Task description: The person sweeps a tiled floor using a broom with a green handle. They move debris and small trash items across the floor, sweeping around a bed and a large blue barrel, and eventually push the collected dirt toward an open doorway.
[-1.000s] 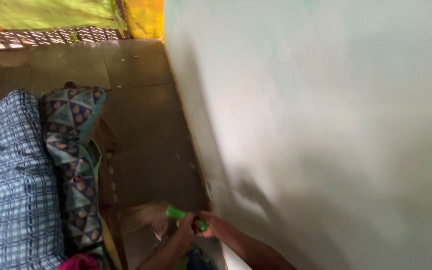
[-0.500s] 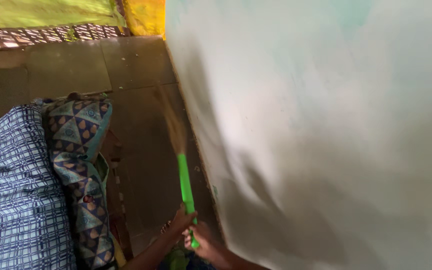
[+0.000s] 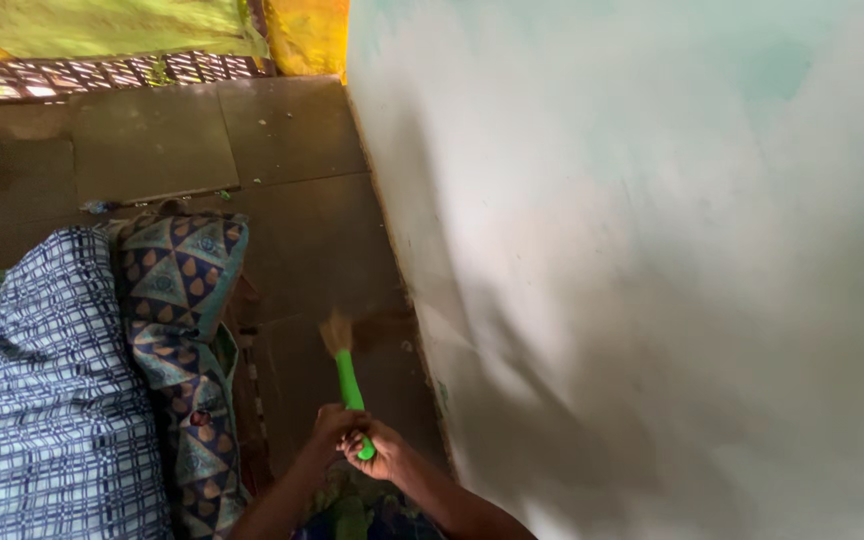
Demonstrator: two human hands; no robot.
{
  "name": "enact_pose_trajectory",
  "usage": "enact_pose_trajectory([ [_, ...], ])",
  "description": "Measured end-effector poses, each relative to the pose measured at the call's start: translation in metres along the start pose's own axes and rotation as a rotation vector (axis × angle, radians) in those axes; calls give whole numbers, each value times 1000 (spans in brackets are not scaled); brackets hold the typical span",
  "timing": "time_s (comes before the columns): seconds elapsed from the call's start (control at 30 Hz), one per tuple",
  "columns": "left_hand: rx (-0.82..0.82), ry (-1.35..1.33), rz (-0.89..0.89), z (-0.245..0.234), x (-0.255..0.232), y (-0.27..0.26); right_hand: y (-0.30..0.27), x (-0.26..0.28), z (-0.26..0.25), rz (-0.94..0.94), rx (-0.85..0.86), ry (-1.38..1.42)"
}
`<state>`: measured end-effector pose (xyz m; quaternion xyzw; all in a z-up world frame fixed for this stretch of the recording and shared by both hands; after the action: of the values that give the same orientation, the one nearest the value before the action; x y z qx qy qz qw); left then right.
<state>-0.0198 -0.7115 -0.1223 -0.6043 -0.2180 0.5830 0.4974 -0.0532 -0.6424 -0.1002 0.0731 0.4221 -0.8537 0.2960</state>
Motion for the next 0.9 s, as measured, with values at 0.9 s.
enact_pose_trajectory([
  [0.9,-216,75,214,53,-142,80,-8,159,95,-107,32,-331],
])
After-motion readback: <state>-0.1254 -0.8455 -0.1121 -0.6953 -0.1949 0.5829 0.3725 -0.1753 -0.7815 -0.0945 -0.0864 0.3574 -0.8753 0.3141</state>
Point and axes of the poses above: each hand's wrist, its own y-axis towards the middle knuckle, its own z-axis out of the palm, x = y × z, the point moved 8 cm from there along y, towards the middle knuckle, and after that the axes turned 4 degrees about z, right-handed, at the moved point
